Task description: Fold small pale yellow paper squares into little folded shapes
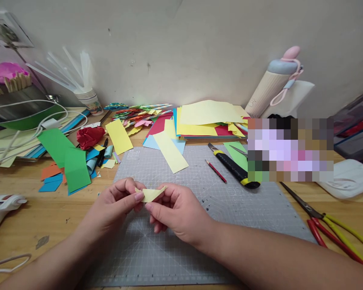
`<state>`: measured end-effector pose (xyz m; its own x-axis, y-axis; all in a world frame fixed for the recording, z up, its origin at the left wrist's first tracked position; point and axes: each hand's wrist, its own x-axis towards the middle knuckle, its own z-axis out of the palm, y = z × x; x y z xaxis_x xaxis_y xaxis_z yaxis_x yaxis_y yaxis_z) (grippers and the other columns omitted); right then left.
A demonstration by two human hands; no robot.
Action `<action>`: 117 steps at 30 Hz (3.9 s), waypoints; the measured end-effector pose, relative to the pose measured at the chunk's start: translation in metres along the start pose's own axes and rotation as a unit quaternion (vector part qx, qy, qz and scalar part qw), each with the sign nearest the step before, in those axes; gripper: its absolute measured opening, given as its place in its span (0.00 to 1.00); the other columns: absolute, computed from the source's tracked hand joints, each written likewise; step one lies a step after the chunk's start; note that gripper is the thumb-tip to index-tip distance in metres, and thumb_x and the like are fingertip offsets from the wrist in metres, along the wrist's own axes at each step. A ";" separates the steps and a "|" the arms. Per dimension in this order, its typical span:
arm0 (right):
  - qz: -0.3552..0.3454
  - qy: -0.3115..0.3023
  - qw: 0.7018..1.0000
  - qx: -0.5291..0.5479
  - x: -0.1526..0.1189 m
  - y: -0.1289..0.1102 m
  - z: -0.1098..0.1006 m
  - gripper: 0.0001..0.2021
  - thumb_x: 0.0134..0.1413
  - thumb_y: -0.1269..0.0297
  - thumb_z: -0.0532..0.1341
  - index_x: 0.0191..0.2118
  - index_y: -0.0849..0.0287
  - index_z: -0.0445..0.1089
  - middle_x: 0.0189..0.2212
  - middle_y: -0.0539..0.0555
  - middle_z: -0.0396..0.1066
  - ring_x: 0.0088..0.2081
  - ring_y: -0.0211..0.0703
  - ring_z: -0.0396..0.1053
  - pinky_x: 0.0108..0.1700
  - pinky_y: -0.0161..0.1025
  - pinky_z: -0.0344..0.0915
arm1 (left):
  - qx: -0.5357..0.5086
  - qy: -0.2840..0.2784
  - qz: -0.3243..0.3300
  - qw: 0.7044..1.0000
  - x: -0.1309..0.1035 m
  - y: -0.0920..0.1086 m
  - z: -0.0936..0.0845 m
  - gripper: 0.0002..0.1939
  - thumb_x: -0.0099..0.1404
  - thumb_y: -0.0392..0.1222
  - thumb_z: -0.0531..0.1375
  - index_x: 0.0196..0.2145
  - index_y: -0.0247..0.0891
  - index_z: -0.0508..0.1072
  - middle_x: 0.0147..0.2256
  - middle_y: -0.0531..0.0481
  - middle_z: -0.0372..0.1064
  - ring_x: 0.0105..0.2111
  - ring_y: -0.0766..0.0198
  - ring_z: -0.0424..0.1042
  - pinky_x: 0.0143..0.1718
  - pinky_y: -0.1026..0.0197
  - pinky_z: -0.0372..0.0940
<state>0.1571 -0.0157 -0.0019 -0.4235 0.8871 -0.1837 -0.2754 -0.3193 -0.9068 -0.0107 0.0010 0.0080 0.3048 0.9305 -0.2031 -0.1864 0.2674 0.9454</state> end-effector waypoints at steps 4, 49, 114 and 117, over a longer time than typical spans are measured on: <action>0.005 0.006 1.000 -0.001 0.000 0.000 0.001 0.11 0.48 0.61 0.67 0.29 0.60 0.65 0.20 0.44 0.68 0.18 0.31 0.66 0.22 0.30 0.63 | 0.013 0.004 0.009 1.000 -0.001 0.002 0.001 0.14 0.53 0.42 0.68 0.21 0.36 0.67 0.25 0.55 0.67 0.25 0.69 0.64 0.30 0.64 0.59; 0.008 0.080 0.993 -0.090 -0.002 -0.009 0.004 0.07 0.42 0.67 0.59 0.20 0.58 0.59 0.11 0.41 0.60 0.13 0.28 0.55 0.17 0.28 0.53 | 0.252 -0.063 0.161 0.952 -0.007 0.005 0.005 0.04 0.60 0.36 0.60 0.27 0.37 0.70 0.27 0.52 0.67 0.31 0.65 0.66 0.34 0.61 0.62; 0.057 -0.022 0.997 0.046 -0.003 -0.003 -0.002 0.12 0.53 0.61 0.59 0.23 0.59 0.63 0.14 0.44 0.61 0.14 0.31 0.60 0.17 0.29 0.54 | 0.525 -0.051 0.405 0.747 -0.013 0.009 -0.005 0.10 0.61 0.26 0.58 0.37 0.40 0.67 0.35 0.51 0.63 0.33 0.65 0.66 0.33 0.64 0.63; 0.054 -0.020 0.998 0.017 -0.003 -0.003 -0.002 0.13 0.54 0.59 0.58 0.23 0.59 0.63 0.14 0.44 0.62 0.15 0.31 0.61 0.18 0.29 0.54 | 0.526 -0.056 0.417 0.739 -0.013 0.008 -0.005 0.10 0.62 0.27 0.58 0.36 0.41 0.67 0.34 0.51 0.63 0.32 0.66 0.66 0.32 0.64 0.63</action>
<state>0.1614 -0.0169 0.0007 -0.4855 0.8335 -0.2639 -0.2548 -0.4236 -0.8693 -0.0206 -0.0075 0.0169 0.5802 0.6189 0.5295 0.4576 -0.7855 0.4166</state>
